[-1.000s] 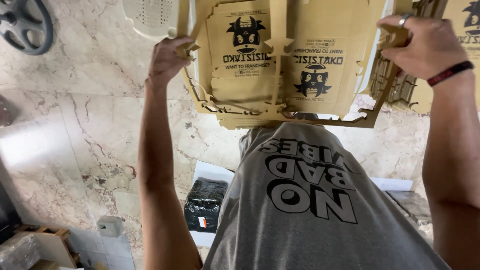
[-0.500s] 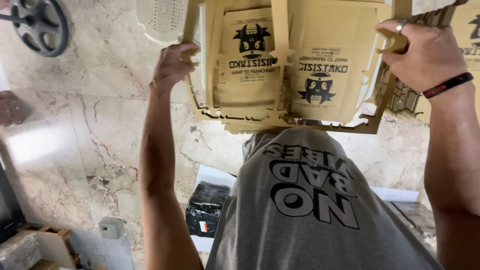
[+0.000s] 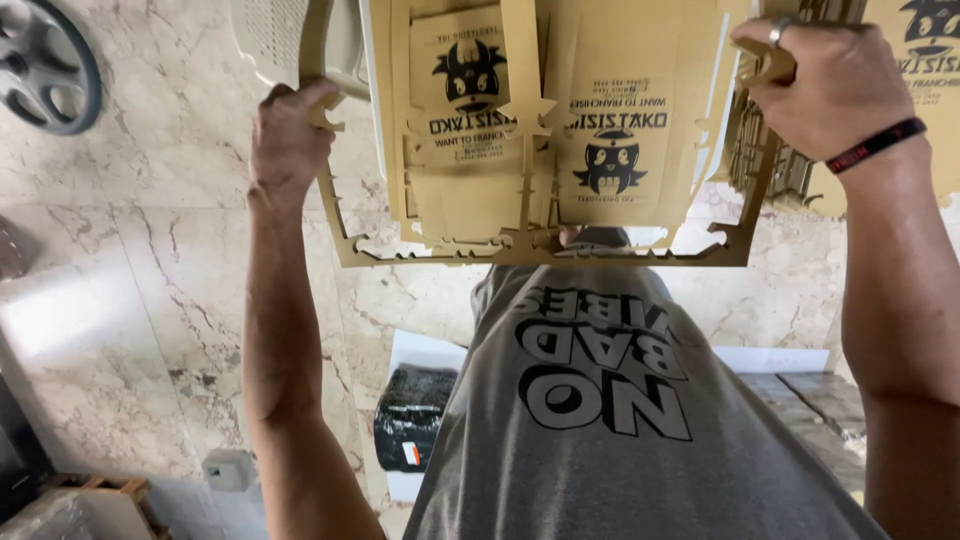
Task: Picking up flat cardboard packaging sheets and stacking them into a wooden frame.
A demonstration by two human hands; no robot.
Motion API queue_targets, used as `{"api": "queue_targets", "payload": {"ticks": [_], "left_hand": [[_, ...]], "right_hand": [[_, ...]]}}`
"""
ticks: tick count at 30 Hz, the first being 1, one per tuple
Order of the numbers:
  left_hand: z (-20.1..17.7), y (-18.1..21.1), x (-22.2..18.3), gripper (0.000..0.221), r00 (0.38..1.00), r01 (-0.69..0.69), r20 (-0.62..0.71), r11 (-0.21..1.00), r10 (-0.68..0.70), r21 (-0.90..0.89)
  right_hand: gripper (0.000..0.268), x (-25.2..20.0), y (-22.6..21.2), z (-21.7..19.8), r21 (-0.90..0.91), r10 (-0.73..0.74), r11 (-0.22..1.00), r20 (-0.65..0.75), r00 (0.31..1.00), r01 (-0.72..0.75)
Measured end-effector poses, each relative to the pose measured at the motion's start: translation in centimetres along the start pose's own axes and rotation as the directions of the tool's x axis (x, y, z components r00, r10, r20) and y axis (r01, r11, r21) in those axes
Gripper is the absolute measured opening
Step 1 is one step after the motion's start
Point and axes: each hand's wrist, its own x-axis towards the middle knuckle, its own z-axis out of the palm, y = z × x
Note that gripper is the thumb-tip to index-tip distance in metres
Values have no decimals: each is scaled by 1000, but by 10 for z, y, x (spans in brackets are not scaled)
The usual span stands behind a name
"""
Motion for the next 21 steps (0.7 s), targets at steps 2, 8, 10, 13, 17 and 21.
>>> {"api": "queue_targets", "payload": {"ticks": [2,8,10,13,17,21], "left_hand": [[-21,28,6,32,949,308,125,939,-291,-153],[-38,58,40,54,983,183,35,977,-180,-106],[-52,68,68,54,989,146,-15,986,-148,-79],[-72,79,118,57,988,135,-64,989,-138,-56],[-94,69,206,36,981,162,-112,987,-161,2],[-105,56,290,55,977,171,-123,985,-174,-36]], "right_hand": [[43,3,-7,-18,107,207,970,94,974,-216],[50,30,43,-30,64,339,936,95,936,-345],[49,50,76,-36,2,270,963,28,963,-270],[50,92,95,-48,-105,255,961,-25,967,-256],[49,156,70,-102,8,488,872,63,871,-489],[35,220,126,-93,69,361,931,-56,931,-357]]}}
